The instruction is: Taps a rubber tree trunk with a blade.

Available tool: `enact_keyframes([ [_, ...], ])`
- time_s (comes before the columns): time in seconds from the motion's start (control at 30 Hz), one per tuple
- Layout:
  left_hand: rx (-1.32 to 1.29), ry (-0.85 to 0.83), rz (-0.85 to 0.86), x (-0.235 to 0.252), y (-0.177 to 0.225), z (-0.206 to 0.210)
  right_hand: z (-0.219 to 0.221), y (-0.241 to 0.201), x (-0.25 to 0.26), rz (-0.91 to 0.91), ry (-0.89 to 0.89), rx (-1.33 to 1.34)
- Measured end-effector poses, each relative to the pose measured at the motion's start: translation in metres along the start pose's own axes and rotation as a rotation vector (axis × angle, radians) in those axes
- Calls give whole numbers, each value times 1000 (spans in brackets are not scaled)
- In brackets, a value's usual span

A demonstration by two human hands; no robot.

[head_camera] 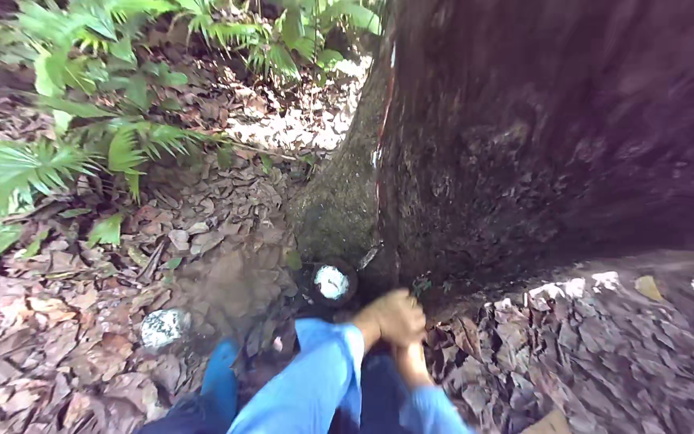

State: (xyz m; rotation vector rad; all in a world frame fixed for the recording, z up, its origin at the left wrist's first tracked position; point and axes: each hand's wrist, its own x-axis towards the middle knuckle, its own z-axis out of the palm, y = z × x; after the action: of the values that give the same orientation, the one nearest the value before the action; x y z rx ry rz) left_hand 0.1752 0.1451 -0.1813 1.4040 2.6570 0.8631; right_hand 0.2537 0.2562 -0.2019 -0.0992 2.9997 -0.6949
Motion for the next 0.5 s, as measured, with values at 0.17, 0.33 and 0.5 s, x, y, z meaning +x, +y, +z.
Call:
enact_keyframes([
  [0.17, 55, 446, 243, 6, 27, 29, 0, 61, -41, -200, 224, 41],
  [0.33, 146, 640, 282, 39, 19, 1, -34, 56, -5, -342, 347, -6],
  [0.5, 119, 608, 255, 39, 21, 12, -31, 59, -15, -289, 310, -38],
])
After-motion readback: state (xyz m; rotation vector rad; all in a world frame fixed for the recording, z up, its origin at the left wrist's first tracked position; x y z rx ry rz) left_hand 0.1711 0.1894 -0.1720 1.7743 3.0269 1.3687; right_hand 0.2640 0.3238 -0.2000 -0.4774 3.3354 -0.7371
